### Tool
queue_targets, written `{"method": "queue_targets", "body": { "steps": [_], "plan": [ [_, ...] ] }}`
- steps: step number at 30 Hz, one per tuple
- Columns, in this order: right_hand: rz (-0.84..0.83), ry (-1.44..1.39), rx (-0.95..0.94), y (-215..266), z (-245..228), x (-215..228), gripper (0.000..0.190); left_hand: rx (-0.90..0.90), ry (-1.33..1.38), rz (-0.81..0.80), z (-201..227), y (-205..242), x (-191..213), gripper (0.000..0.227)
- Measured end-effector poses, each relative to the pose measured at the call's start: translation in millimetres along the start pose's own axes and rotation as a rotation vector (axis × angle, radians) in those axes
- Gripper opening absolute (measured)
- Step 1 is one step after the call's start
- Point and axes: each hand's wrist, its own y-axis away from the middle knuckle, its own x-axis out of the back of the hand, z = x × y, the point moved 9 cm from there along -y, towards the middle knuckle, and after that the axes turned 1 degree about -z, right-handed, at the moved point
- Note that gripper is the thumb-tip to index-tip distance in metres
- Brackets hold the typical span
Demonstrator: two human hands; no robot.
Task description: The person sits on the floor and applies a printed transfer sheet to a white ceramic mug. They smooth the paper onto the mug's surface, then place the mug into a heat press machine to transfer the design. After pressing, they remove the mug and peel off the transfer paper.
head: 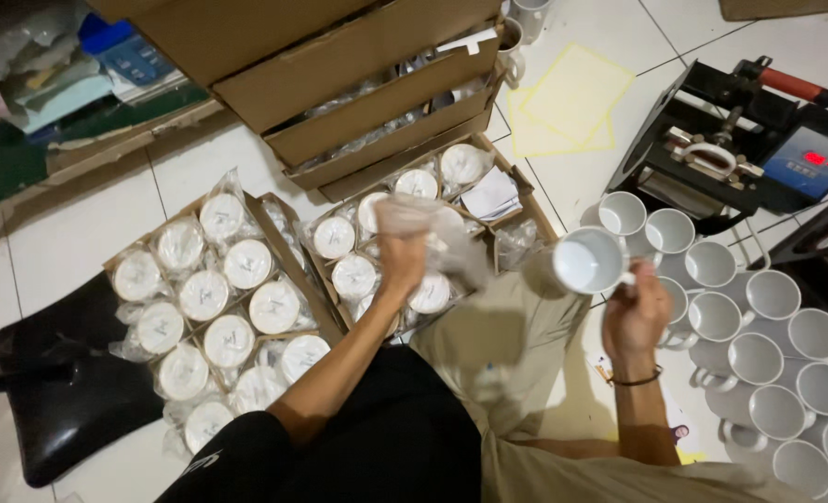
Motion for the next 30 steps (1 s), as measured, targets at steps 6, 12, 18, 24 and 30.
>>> {"method": "queue_targets", "body": {
  "steps": [6, 12, 18, 24, 30],
  "plan": [
    [0.17, -0.044, 0.247, 16.5, -58.5, -0.9, 0.034, -0.063, 0.067, -0.636, -22.0, 34.6, -98.0, 0.028],
    [0.21, 0.0, 0.307, 30.3, -70.4, 17.2, 0.044, 0.011, -0.802, -1.148, -90.0, 23.2, -175.7, 0.043],
    [0.433, 0.149, 0.467, 96.6, -119.7, 99.9, 0.039, -0.197, -0.949, -1.167, -96.5, 28.9, -180.1, 0.037],
    [1.024, 0.255, 0.539, 223.1, -134.3, 187.1, 0.052, -0.665, -0.191, -0.659, 112.2, 127.4, -176.6, 0.007],
    [1.303, 0.317, 0.452, 312.0, -81.0, 226.6, 0.051, -0.838, -0.132, -1.616, 10.5, 323.5, -353.5, 0.024]
  ]
}}
